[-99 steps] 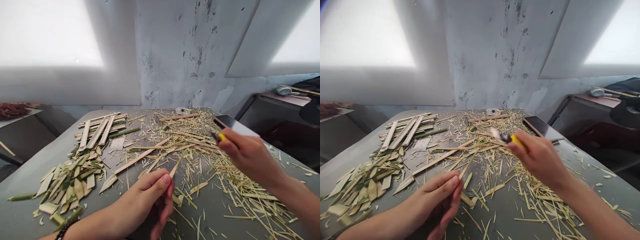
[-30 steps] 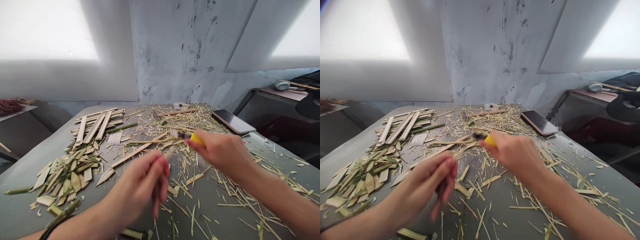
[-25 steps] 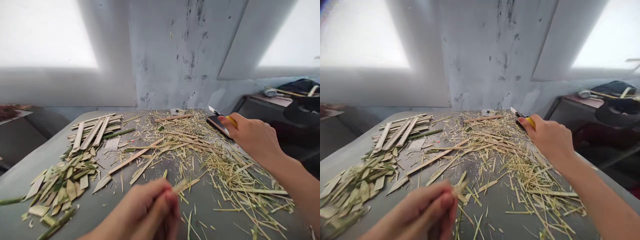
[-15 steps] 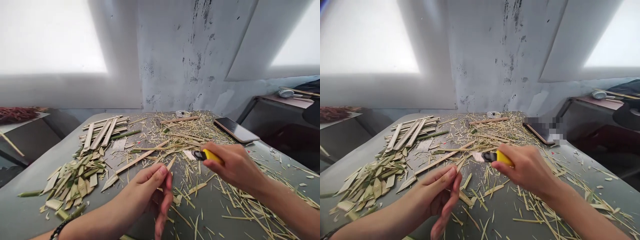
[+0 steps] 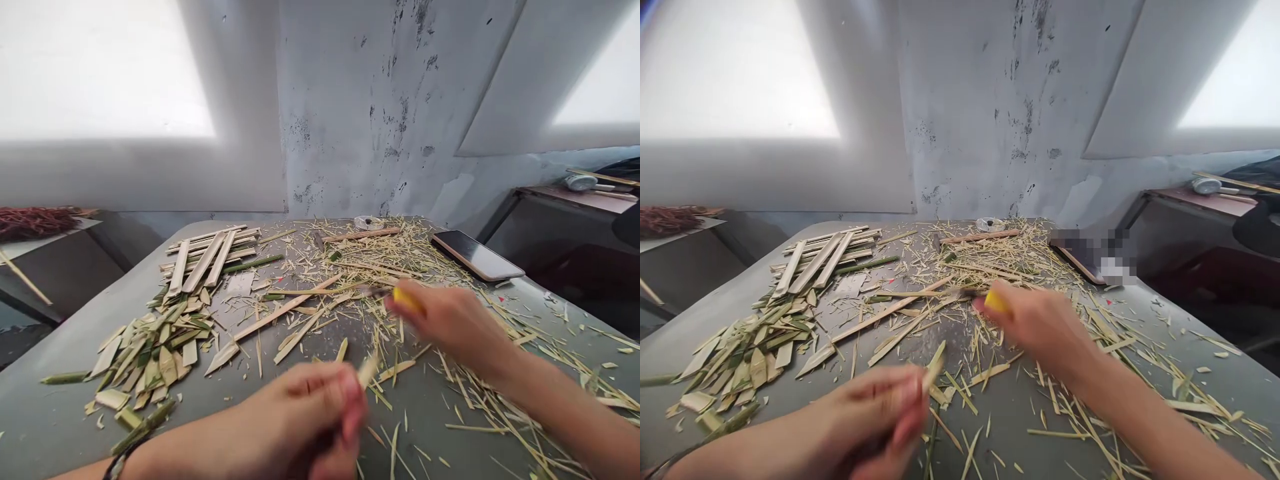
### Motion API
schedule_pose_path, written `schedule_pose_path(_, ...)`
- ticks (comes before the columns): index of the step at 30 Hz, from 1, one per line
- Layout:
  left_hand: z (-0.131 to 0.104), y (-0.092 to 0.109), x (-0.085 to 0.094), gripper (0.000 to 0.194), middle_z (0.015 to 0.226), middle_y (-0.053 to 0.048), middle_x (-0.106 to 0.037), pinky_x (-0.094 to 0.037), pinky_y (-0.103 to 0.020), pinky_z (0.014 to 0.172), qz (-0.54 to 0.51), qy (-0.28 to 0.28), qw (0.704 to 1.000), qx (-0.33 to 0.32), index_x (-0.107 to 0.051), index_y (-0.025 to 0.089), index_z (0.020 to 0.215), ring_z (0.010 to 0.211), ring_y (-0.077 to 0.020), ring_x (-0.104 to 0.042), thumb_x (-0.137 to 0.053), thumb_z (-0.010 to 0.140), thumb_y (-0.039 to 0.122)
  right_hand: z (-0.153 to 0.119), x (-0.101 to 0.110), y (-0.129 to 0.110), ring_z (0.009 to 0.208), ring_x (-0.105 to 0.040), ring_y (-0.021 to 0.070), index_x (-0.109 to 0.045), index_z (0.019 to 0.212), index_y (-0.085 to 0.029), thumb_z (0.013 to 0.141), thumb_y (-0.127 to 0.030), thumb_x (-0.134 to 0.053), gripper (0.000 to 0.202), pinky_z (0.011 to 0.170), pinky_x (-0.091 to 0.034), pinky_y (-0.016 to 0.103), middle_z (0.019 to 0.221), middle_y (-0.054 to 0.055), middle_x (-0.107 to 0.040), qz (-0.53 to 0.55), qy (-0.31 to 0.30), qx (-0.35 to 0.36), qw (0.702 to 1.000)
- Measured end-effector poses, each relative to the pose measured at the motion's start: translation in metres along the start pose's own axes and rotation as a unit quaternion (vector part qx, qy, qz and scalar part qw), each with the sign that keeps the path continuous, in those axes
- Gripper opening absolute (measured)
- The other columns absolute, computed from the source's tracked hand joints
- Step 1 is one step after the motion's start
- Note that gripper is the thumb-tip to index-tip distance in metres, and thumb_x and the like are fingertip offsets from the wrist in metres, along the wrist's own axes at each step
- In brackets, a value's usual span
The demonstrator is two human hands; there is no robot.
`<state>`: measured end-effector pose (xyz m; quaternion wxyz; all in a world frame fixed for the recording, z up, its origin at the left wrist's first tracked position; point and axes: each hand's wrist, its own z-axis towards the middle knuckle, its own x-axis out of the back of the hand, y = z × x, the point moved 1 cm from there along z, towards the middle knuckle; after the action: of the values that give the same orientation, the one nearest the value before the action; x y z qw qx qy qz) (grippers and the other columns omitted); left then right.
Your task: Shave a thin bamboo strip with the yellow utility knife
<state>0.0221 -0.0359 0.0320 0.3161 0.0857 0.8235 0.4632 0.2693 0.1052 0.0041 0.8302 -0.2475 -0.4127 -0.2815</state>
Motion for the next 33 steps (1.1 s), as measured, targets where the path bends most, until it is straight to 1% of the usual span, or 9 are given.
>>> schedule_pose_path(3,-0.003,-0.001,-0.007,0.058,0.063,0.007,-0.041,-0.019,-0.021,0.045,0.093,0.031,0.995,-0.034,-0.056,0.022,0.078,0.052,-0.0081,-0.028,-0.071,0.084,0.078,0.006,0.021,0.030,0.040,-0.035,0.0150,-0.044,0.074,-0.025,0.111,-0.067,-0.035,0.056,0.048,-0.019,0.030,0.047,-0.004,-0.042,-0.047,0.064,-0.094,0.992)
schedule_pose_path(7,0.010,0.004,0.012,0.045,0.056,0.007,-0.048,-0.036,-0.018,0.043,0.077,0.068,0.992,-0.068,-0.051,0.024,0.088,0.042,-0.0091,-0.049,-0.049,0.102,0.067,0.007,0.043,0.028,0.042,-0.036,0.0139,-0.037,0.073,-0.026,0.112,-0.063,-0.034,0.054,0.047,-0.028,0.028,0.050,-0.005,-0.038,-0.041,0.101,-0.109,0.988)
schedule_pose_path(11,0.023,0.011,0.033,0.040,0.058,0.009,-0.050,-0.045,-0.019,0.044,0.137,0.145,0.972,-0.126,-0.050,0.023,0.092,0.040,-0.0096,-0.055,-0.043,0.105,0.060,0.004,0.029,0.002,0.041,-0.038,0.0134,-0.041,0.075,-0.025,0.111,-0.064,-0.038,0.053,0.047,-0.029,0.028,0.051,-0.006,-0.039,-0.005,0.062,-0.032,0.998)
schedule_pose_path(15,0.021,0.013,0.035,0.033,0.060,0.008,-0.053,-0.043,-0.019,0.047,0.195,0.184,0.954,-0.136,-0.052,0.021,0.093,0.043,-0.0088,-0.057,-0.041,0.109,0.048,-0.001,0.004,-0.019,0.046,-0.046,0.0131,-0.050,0.082,-0.023,0.112,-0.063,-0.039,0.051,0.050,-0.030,0.028,0.057,-0.005,-0.049,0.027,0.006,0.042,0.999)
schedule_pose_path(17,0.017,0.017,0.035,0.030,0.058,0.008,-0.054,-0.044,-0.020,0.052,0.302,0.215,0.915,-0.158,-0.054,0.022,0.092,0.046,-0.0094,-0.058,-0.038,0.110,0.040,-0.003,-0.003,-0.029,0.048,-0.048,0.0127,-0.050,0.084,-0.023,0.113,-0.062,-0.038,0.050,0.050,-0.029,0.028,0.060,-0.005,-0.054,0.045,-0.011,0.071,0.996)
schedule_pose_path(21,0.011,0.027,0.037,0.022,0.053,0.007,-0.056,-0.039,-0.025,0.057,0.529,0.279,0.774,-0.209,-0.056,0.024,0.087,0.047,-0.0116,-0.052,-0.044,0.105,0.028,-0.007,-0.011,-0.050,0.046,-0.050,0.0115,-0.050,0.086,-0.022,0.115,-0.057,-0.038,0.046,0.047,-0.025,0.028,0.061,-0.005,-0.057,0.046,-0.026,0.109,0.993)
schedule_pose_path(25,0.010,0.024,0.041,0.026,0.053,0.004,-0.057,-0.028,-0.027,0.053,0.559,0.299,0.742,-0.219,-0.050,0.025,0.076,0.044,-0.0116,-0.044,-0.050,0.101,0.024,-0.001,-0.017,-0.040,0.042,-0.046,0.0131,-0.051,0.080,-0.022,0.112,-0.067,-0.031,0.059,0.047,-0.019,0.030,0.058,-0.001,-0.058,-0.043,-0.004,0.051,0.998)
schedule_pose_path(30,0.008,0.006,0.035,0.027,0.052,0.004,-0.059,-0.028,-0.027,0.049,0.572,0.213,0.755,-0.238,-0.052,0.026,0.078,0.042,-0.0122,-0.046,-0.047,0.105,0.031,0.013,0.013,0.021,0.033,-0.024,0.0133,-0.041,0.072,-0.025,0.109,-0.073,-0.026,0.062,0.048,-0.012,0.030,0.039,-0.004,-0.035,-0.116,0.053,-0.111,0.986)
schedule_pose_path(33,0.010,0.007,0.030,0.033,0.053,0.004,-0.058,-0.039,-0.025,0.052,0.484,0.184,0.834,-0.190,-0.052,0.025,0.085,0.045,-0.0124,-0.054,-0.034,0.110,0.036,0.012,0.036,0.032,0.037,-0.031,0.0146,-0.036,0.074,-0.026,0.110,-0.069,-0.029,0.057,0.047,-0.019,0.030,0.043,-0.004,-0.038,-0.111,0.082,-0.134,0.981)
